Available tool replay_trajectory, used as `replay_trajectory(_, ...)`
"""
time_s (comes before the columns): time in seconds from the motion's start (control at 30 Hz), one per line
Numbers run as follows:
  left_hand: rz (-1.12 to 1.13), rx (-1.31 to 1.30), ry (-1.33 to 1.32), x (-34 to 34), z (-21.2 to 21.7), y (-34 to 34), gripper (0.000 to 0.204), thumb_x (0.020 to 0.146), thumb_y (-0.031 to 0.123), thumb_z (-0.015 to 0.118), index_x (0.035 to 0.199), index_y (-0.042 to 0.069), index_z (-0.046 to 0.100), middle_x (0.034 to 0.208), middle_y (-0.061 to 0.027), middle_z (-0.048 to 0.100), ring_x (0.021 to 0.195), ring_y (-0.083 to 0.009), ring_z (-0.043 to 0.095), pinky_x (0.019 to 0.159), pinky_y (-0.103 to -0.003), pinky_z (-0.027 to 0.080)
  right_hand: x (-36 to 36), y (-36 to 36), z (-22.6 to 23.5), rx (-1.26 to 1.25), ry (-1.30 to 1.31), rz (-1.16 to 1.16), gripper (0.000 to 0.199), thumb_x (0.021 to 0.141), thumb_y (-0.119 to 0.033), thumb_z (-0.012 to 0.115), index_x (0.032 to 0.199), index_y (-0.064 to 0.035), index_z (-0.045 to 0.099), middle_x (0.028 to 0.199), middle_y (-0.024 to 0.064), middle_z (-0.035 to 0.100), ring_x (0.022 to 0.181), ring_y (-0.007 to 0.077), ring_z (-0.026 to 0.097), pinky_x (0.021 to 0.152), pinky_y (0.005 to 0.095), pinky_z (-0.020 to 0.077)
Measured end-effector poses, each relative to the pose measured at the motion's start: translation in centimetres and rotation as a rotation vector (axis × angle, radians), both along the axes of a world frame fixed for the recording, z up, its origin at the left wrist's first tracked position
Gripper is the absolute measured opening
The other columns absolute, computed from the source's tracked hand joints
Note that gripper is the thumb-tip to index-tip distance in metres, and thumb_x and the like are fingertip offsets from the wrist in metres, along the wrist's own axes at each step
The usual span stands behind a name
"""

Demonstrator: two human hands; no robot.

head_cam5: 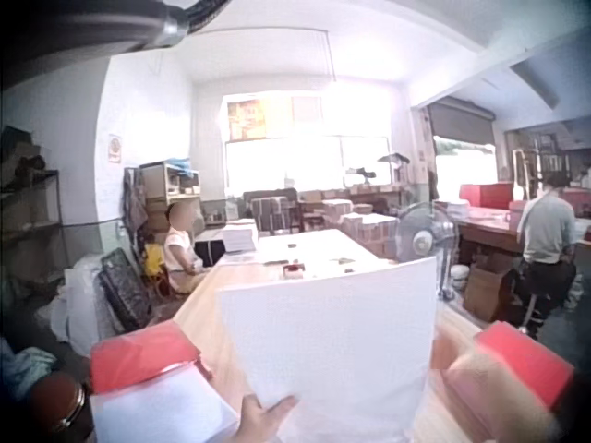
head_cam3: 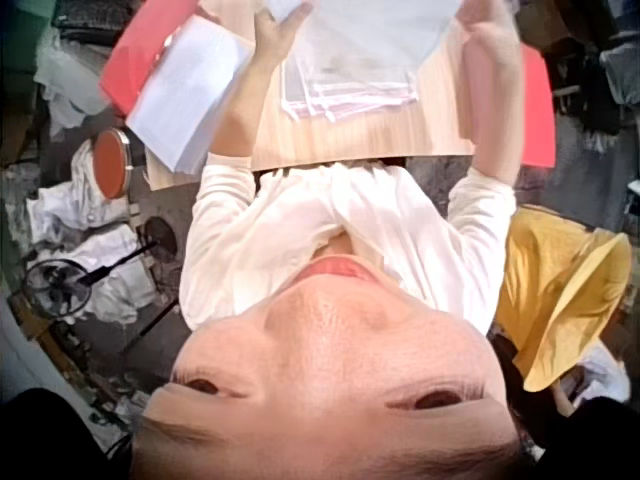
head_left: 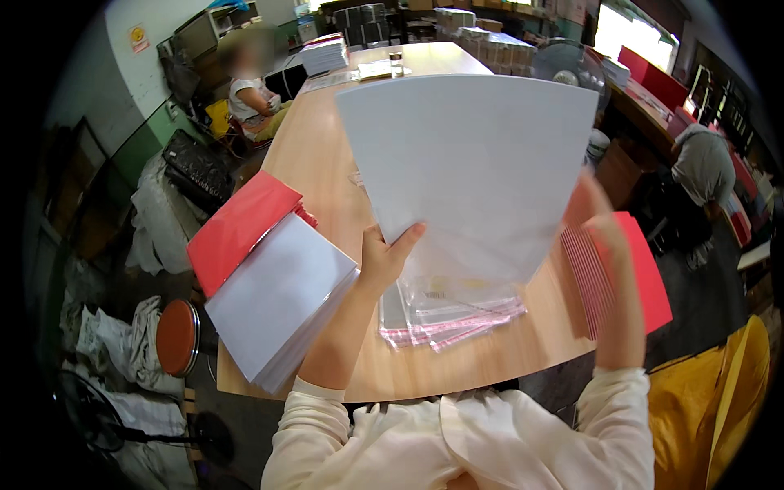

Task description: The person repeatedly picks up red and white sheets of paper and places them into clear plastic zip-lock bags. They seal the bags and stack them on the table. The task involves handling stacks of paper and plastic bags in a repetitive assembly line manner.

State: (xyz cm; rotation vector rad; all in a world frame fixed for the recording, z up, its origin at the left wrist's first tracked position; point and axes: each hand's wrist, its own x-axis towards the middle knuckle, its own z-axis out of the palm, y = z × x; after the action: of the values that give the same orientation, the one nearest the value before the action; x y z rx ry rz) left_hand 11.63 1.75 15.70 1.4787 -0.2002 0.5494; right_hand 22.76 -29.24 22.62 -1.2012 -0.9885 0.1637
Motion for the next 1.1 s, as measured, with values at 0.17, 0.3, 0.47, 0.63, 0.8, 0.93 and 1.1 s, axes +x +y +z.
replay_trajectory(0.17, 0.106, -0.03, -0.025, -1.0, 0.8, 0.8, 0.018, 0.088, 0.016, 0.071, 0.092, -0.002, 0.068, 0.081, 0.0006, 0.065, 0.072, -0.0056, 0.057, 0.064, -0.022, 0.047, -3.6, 6.5, -3.5, -0.185, 0.202, -0.346, 0.047, 0.08, 0.001, 0.074, 0.123, 0.0, 0.056, 0.114, 0.0083, 0.063, 0.102, 0.0122, 0.06, 0.086, 0.0295, 0.0504)
replay_trajectory(0.3, 0.105, -0.027, 0.066, -1.4, 1.6, 1.8, 0.018, 0.085, 0.012, 0.073, 0.095, -0.002, 0.069, 0.085, -0.0012, 0.069, 0.076, -0.0068, 0.061, 0.067, -0.024, 0.05, -4.1, 7.4, -2.6, -0.174, 0.217, -0.361, 0.036, 0.078, 0.0, 0.075, 0.112, -0.0003, 0.063, 0.109, 0.0066, 0.066, 0.095, 0.0107, 0.061, 0.082, 0.0269, 0.0515)
replay_trajectory(0.47, 0.087, 0.051, 0.18, -1.3, 1.3, 1.9, 0.02, 0.083, 0.01, 0.076, 0.098, -0.002, 0.071, 0.09, -0.0036, 0.071, 0.078, -0.0079, 0.063, 0.068, -0.024, 0.052, -5.0, 8.3, -0.9, -0.174, 0.0, -0.384, 0.045, 0.076, 0.002, 0.074, 0.12, -0.0069, 0.064, 0.116, 0.0037, 0.065, 0.102, 0.0111, 0.059, 0.082, 0.026, 0.0511)
replay_trajectory(0.63, 0.137, 0.137, 0.144, -0.4, 1.1, 2.3, 0.024, 0.084, 0.008, 0.073, 0.105, -0.001, 0.069, 0.093, -0.0043, 0.07, 0.083, -0.009, 0.064, 0.073, -0.024, 0.051, -3.8, 6.7, -0.4, -0.428, -0.024, -0.351, 0.032, 0.082, -0.003, 0.071, 0.113, -0.0039, 0.068, 0.116, 0.0068, 0.065, 0.1, 0.0108, 0.06, 0.081, 0.024, 0.0507)
replay_trajectory(0.8, 0.427, -0.057, -0.236, 0.5, 2.1, 0.7, 0.018, 0.088, 0.006, 0.067, 0.105, 0.001, 0.061, 0.094, -0.0025, 0.064, 0.083, -0.009, 0.061, 0.074, -0.023, 0.048, -4.3, 6.6, -5.2, 0.112, 0.529, -0.597, 0.028, 0.088, -0.01, 0.068, 0.114, 0.0007, 0.064, 0.107, 0.0092, 0.066, 0.093, 0.0137, 0.064, 0.081, 0.0248, 0.0517)
replay_trajectory(0.93, 0.017, -0.087, 0.218, -4.4, -3.3, -0.9, 0.007, 0.094, 0.008, 0.058, 0.093, 0.001, 0.06, 0.076, -0.0029, 0.062, 0.065, -0.0074, 0.057, 0.058, -0.022, 0.046, -10.2, 8.3, -11.8, 0.343, 0.826, -0.634, 0.031, 0.092, -0.011, 0.062, 0.121, -0.0024, 0.055, 0.113, 0.0063, 0.063, 0.102, 0.0166, 0.061, 0.086, 0.0328, 0.052)
replay_trajectory(1.1, -0.068, -0.279, 0.669, -12.1, -15.8, -2.5, 0.014, 0.095, 0.009, 0.058, 0.101, -0.003, 0.053, 0.094, -0.0135, 0.066, 0.082, -0.0191, 0.069, 0.069, -0.029, 0.057, -17.8, 11.2, -22.3, 0.213, 1.494, -0.425, 0.017, 0.093, -0.001, 0.055, 0.11, 0.0001, 0.055, 0.107, 0.0084, 0.062, 0.099, 0.0166, 0.062, 0.083, 0.0292, 0.0554)
